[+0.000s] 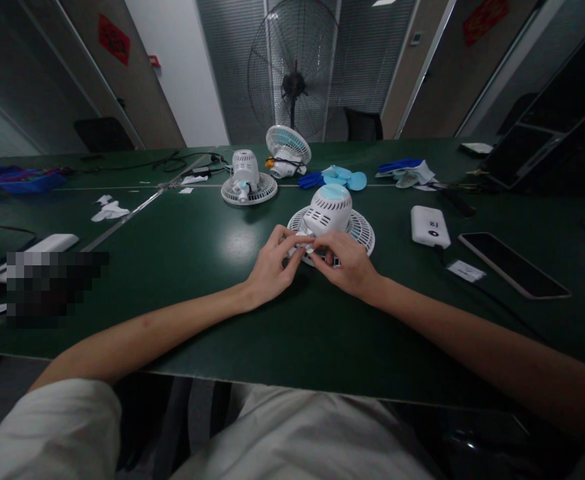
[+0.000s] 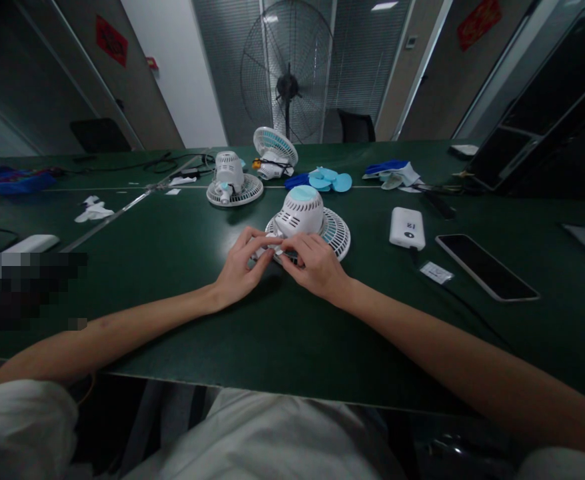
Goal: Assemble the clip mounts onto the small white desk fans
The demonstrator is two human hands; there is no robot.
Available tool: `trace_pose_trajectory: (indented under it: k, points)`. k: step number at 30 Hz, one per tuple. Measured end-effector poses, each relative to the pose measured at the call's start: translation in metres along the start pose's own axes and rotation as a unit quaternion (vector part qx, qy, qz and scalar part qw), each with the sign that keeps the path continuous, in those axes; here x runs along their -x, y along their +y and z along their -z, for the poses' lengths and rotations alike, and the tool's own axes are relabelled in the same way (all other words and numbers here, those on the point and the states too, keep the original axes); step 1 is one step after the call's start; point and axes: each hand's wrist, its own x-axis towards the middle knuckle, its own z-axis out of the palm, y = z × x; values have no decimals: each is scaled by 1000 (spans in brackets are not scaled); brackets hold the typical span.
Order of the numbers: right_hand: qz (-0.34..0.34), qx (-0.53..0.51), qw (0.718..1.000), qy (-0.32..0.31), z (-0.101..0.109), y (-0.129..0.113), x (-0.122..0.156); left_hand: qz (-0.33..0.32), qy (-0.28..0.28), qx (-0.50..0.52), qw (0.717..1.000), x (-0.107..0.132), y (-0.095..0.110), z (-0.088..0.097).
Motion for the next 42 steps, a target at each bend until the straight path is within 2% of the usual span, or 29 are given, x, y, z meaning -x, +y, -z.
trace_pose_trajectory:
  k: [18,29,36,42]
  points:
    - [5,35,999,-8,-1,1,0,-10,1,7,1000,-1,1,0]
    - [-8,-5,1000,6,-1,2,1,15,-8,7,1000,0,2,0]
    - [27,10,999,-17,1,1,0,4,-1,2,1000,0,0,-1]
    - [19,16,1000,-9,0,1,0,9,-3,11,1000,1,0,-2]
